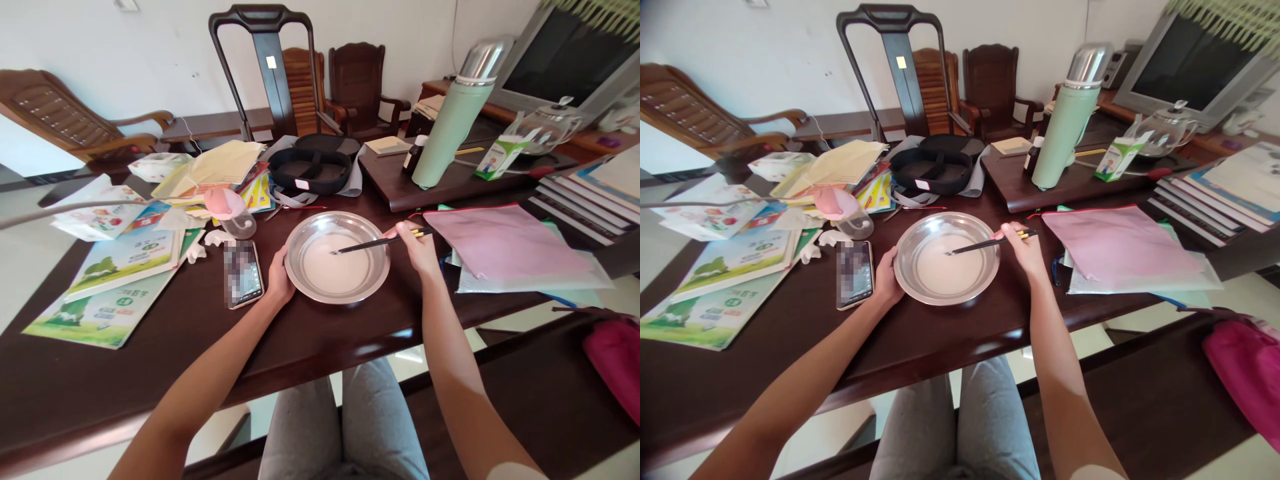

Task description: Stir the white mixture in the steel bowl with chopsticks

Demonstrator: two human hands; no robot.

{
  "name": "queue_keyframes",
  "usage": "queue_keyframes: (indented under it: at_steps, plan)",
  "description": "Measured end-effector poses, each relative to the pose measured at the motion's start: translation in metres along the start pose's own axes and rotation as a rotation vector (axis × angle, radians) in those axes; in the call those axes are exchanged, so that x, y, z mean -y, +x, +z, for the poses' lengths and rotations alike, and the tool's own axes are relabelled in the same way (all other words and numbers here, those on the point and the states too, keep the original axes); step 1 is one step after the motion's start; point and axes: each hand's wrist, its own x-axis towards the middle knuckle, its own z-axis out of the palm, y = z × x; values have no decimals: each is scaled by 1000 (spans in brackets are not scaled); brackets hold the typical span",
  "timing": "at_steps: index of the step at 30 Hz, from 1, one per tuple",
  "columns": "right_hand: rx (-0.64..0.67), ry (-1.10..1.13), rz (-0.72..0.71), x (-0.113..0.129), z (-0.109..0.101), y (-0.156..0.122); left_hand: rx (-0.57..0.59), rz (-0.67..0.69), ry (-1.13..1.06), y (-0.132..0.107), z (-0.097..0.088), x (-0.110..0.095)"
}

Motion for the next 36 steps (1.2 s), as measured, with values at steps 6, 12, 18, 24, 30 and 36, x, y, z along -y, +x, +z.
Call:
queue_keyframes:
  at_steps: [6, 12, 18, 24, 30, 36]
  plan:
    - [56, 5, 24, 2, 1, -2, 3, 6, -15, 0, 0, 0]
    - [25, -40, 24, 2, 1, -1, 12, 0, -13, -1, 1, 0]
    - [30, -14, 24, 1, 0, -2, 18, 3, -8, -1, 1, -1]
    - [51, -43, 2, 2, 1, -1, 14, 9, -1, -1, 1, 0]
    - [23, -7, 35, 3, 0, -2, 5, 2, -4, -1, 1, -1]
    - [70, -47, 17, 4, 2, -1, 23, -6, -12, -2, 1, -1]
